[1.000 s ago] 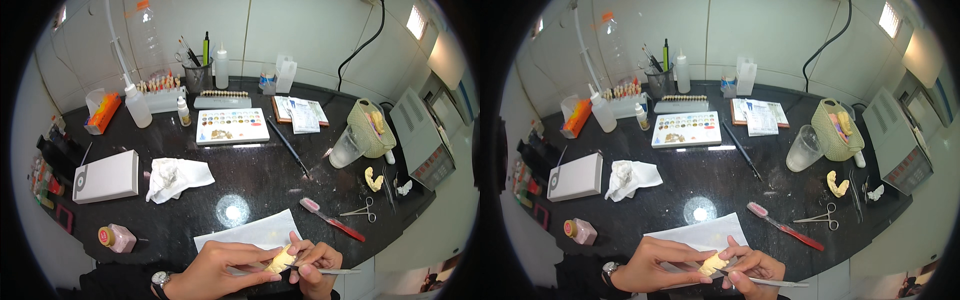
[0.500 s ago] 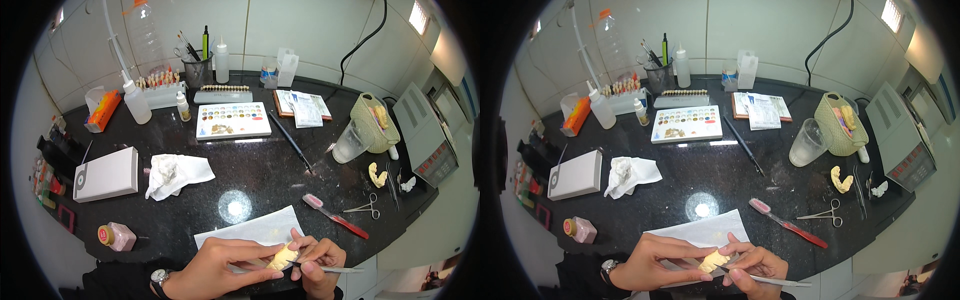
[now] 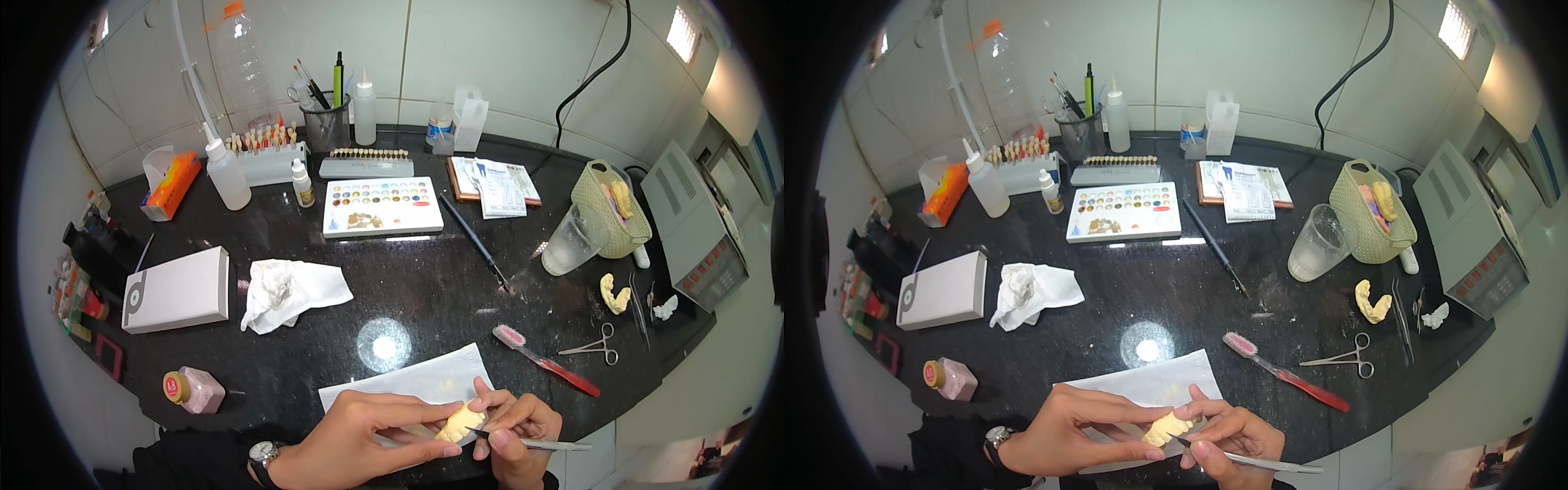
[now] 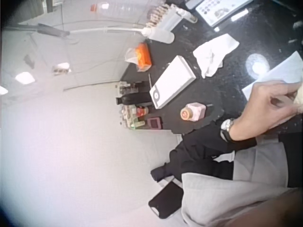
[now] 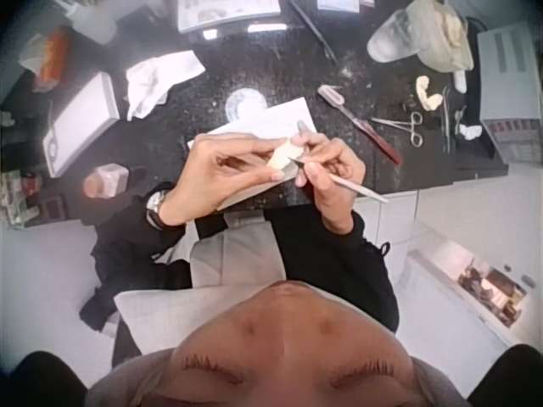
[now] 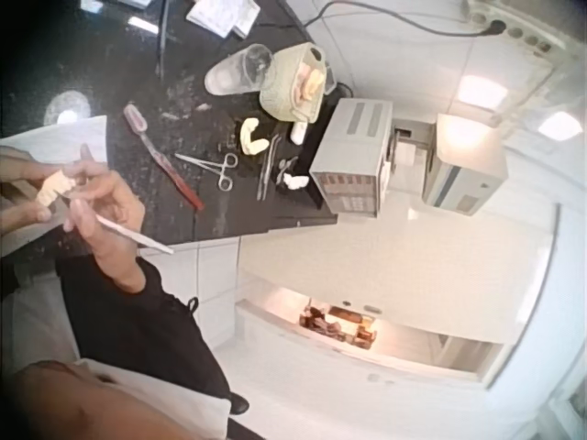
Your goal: The person applies a small amount of substance to a dental mold using a metal tool. The person then uses the metal tool to spread and smooth the material across the surface of the mold.
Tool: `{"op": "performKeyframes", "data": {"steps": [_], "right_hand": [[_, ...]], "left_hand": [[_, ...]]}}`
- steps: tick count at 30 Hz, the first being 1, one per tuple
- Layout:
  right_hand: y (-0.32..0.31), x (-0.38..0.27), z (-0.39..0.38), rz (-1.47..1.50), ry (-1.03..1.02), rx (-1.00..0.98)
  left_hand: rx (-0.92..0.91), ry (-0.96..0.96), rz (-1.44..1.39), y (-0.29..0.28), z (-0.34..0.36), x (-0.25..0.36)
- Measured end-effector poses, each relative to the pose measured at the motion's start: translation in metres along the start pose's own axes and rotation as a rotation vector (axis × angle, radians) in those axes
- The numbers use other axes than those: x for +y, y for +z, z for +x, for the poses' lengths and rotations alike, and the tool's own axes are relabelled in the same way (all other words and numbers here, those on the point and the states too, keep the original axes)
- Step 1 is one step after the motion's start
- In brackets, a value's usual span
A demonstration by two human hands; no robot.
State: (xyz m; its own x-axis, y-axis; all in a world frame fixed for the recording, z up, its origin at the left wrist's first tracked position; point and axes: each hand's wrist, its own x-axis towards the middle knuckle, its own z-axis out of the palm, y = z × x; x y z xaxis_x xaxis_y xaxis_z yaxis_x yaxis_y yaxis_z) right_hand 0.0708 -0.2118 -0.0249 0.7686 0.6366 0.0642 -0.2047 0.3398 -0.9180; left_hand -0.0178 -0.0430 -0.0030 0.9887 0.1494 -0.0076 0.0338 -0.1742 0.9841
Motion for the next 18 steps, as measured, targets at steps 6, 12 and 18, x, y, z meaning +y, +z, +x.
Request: {"op": "performKeyframes", "data": {"steps": [6,12,18], "right_hand": [[0.0025,-0.0019,0.0002,-0.035,-0.029,0.034],[0.0,0.0037,0.0017,-0.01,0.039,-0.004],[0.0006,-0.0032,-0.0006,0.01,0.018,0.021]], "left_hand": [[0.004,-0.003,0.027,0.0023,0.0003,0.0017],[0.012,-0.027,0.022,0.001,-0.0034,0.0002],[0.0,-0.006,-0.013,0.0039,0.0004,0.0026]]}}
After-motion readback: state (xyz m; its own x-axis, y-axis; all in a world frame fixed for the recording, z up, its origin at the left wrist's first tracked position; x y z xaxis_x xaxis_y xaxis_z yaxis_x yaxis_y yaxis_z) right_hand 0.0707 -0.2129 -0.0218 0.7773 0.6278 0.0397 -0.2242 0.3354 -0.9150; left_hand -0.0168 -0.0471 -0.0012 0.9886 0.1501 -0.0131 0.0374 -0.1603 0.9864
